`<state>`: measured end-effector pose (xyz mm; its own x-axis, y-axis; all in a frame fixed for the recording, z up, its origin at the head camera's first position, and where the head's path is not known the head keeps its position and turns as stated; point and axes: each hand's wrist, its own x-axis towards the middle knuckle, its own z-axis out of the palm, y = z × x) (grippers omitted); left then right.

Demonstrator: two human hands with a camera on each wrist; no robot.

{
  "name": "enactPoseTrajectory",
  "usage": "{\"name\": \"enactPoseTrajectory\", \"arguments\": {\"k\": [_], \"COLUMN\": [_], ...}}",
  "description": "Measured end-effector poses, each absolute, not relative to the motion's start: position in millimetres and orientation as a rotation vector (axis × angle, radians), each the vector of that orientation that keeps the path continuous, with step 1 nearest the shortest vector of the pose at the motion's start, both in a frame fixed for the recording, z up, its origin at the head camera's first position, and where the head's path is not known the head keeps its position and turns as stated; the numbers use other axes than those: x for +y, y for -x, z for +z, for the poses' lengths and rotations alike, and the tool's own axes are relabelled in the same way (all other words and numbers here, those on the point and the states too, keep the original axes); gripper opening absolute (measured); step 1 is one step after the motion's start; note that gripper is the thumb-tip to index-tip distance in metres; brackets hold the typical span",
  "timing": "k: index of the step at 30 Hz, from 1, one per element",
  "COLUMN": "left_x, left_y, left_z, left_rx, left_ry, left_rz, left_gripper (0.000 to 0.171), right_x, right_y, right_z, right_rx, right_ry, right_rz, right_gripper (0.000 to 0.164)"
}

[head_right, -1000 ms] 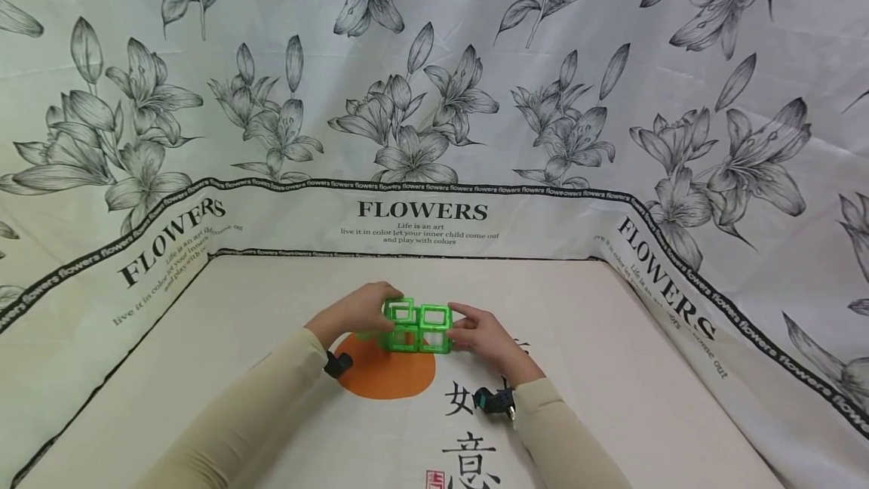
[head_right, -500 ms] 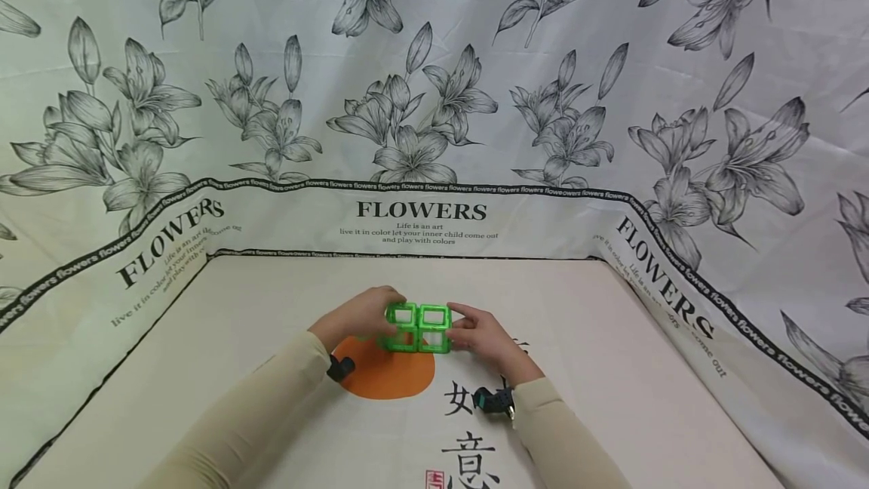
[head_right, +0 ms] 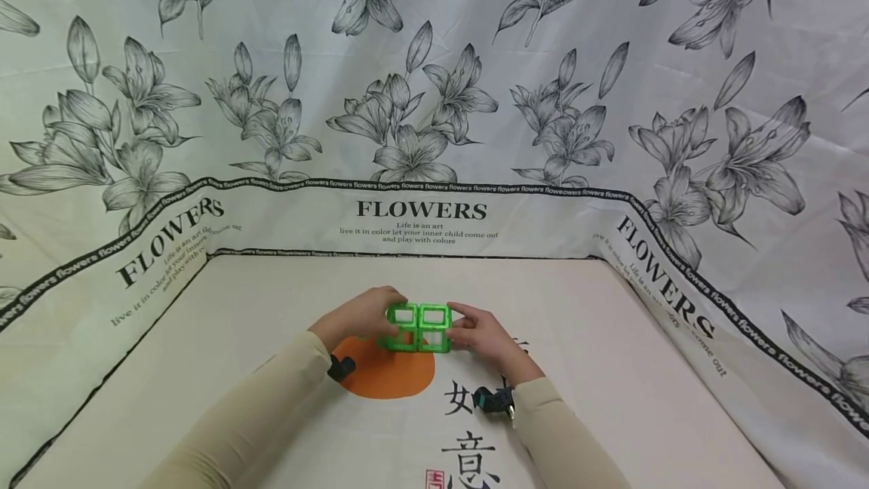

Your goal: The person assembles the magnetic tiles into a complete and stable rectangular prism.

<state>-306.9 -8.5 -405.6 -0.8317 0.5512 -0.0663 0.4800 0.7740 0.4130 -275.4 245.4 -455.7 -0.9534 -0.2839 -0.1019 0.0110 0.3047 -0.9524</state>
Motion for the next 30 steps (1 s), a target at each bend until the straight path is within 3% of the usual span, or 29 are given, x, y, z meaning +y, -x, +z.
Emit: {"name": "enactPoseTrajectory", "arguments": {"k": [30], "left_x": [-10.6], "left_y": [306.1], "left_z": [-406.3], "left_rx": [2.782], "left_ry": [-0.822], "left_rz": [0.571], "left_gripper": [0.059], "right_x": [244.6], "right_y": [274.5], "right_z": [-454.6], "right_rx": [2.326], "right_ry": [0.249], "right_rz": [-1.706], "right_gripper": [0.066]}}
